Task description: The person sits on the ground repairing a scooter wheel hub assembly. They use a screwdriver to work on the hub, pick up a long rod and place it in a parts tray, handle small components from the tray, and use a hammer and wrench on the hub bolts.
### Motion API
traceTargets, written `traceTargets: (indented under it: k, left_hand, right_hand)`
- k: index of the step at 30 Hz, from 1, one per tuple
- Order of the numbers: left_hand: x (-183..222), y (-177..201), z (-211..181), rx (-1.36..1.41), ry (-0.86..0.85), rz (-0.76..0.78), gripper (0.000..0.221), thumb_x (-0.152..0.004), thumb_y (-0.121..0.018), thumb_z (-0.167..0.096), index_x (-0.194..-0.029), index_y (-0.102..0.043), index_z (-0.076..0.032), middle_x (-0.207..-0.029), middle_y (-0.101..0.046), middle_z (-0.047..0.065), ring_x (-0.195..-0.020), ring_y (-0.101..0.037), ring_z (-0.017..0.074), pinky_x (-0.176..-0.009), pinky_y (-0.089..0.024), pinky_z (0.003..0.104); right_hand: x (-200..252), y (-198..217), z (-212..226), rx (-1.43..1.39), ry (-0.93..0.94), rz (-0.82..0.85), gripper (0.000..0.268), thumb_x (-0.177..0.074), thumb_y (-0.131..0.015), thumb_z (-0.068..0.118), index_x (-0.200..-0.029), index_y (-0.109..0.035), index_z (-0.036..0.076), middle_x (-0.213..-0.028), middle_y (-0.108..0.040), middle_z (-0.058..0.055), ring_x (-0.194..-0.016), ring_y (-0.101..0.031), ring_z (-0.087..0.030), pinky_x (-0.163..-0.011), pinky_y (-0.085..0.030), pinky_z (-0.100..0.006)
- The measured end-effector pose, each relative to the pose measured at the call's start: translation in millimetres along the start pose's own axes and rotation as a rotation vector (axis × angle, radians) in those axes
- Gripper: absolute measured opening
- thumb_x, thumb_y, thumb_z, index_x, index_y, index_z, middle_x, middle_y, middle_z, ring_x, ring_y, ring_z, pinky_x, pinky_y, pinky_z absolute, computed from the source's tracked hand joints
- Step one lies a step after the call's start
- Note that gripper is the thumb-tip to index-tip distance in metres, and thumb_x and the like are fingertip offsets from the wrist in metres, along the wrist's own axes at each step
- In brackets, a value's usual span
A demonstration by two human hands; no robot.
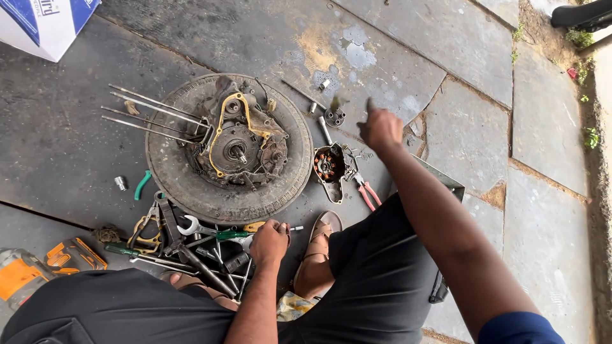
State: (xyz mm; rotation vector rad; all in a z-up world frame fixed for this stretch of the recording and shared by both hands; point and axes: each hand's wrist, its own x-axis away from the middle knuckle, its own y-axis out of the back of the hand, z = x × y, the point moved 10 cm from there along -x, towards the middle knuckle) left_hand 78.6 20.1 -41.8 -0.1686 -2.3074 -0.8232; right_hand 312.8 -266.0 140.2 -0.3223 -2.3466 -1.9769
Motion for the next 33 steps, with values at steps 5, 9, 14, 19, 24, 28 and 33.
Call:
traceTargets:
  k: [5,9,14,19,24,28,33]
  left_hand:
    - [-9.8,-7.4,7.9,-0.022,0.001,-0.009,0.029,-0.097,-0.062,-0.045,-0.105,-0.073,-0.019,-0.105,-0.077,0.003,-0.101,-0.073,0.0274,-0.085,-0.056,0.044]
    - [-10.5,-9.8,7.6,-0.033,0.01,-0.008,0.029,-0.097,-0.062,-0.045,-0.104,-0.072,-0.019,-0.104,-0.078,0.002,-0.1,-0.073,0.027,-0.084,-0.056,0.043]
    - [-7.9,-2.2,6.5,-0.039,0.031,-0.013,0.028,-0.096,-0.063,-0.045,-0.103,-0.072,-0.02,-0.104,-0.077,0.002,-0.1,-0.073,0.0268,-0.083,-0.056,0.043]
    - [-9.6,-0.6,4.4,0.017,0.024,-0.02,0.029,-0.095,-0.063,-0.046,-0.105,-0.072,-0.02,-0.105,-0.077,0.002,-0.1,-0.072,0.0268,-0.084,-0.055,0.043]
    - [-16.0,-7.0,7.1,0.007,0.007,0.004,0.031,-0.097,-0.062,-0.046,-0.105,-0.071,-0.018,-0.104,-0.077,0.002,-0.099,-0.073,0.0253,-0.085,-0.056,0.042]
    - [-11.5,-3.1,2.7,0.003,0.012,0.024,0.031,-0.097,-0.061,-0.046,-0.107,-0.071,-0.018,-0.105,-0.077,0.001,-0.099,-0.073,0.0243,-0.085,-0.056,0.041]
    - [-9.6,-0.3,2.6,0.011,0.032,0.029,0.03,-0.098,-0.061,-0.045,-0.108,-0.071,-0.019,-0.106,-0.076,0.001,-0.1,-0.073,0.024,-0.086,-0.056,0.042]
  right_hand:
    - [6.5,-10.6,-1.3,-0.319,-0.119,-0.018,0.049,-0.092,-0.073,0.043,-0.133,-0.066,0.016,-0.113,-0.074,-0.007,-0.095,-0.073,-0.024,-0.082,-0.059,-0.041]
    - [26.5,-7.6,99.7,-0.306,0.097,-0.014,0.033,-0.097,-0.066,0.037,-0.122,-0.073,0.018,-0.114,-0.074,-0.007,-0.093,-0.072,-0.026,-0.083,-0.059,-0.043]
    - [33.8,-2.0,187.4,-0.414,0.312,-0.18,0.031,-0.098,-0.064,0.03,-0.121,-0.071,0.012,-0.124,-0.07,-0.007,-0.092,-0.072,-0.026,-0.077,-0.061,-0.042]
    - [29.7,-5.3,228.7,-0.233,0.41,-0.254,0.027,-0.096,-0.063,0.03,-0.113,-0.069,0.009,-0.111,-0.067,-0.01,-0.1,-0.068,-0.027,-0.085,-0.057,-0.045]
    - [9.7,-43.8,237.4,-0.114,0.496,-0.269,0.025,-0.103,-0.059,0.028,-0.113,-0.068,0.007,-0.108,-0.066,-0.011,-0.092,-0.068,-0.025,-0.082,-0.058,-0.045]
    - [14.3,-56.6,244.6,0.014,0.592,-0.349,0.025,-0.102,-0.062,0.03,-0.112,-0.068,0.007,-0.099,-0.066,-0.01,-0.089,-0.068,-0.023,-0.08,-0.058,-0.044]
    - [16.1,-59.5,243.1,-0.034,0.549,-0.41,0.026,-0.098,-0.067,0.034,-0.106,-0.069,0.009,-0.097,-0.066,-0.009,-0.084,-0.067,-0.022,-0.073,-0.056,-0.041]
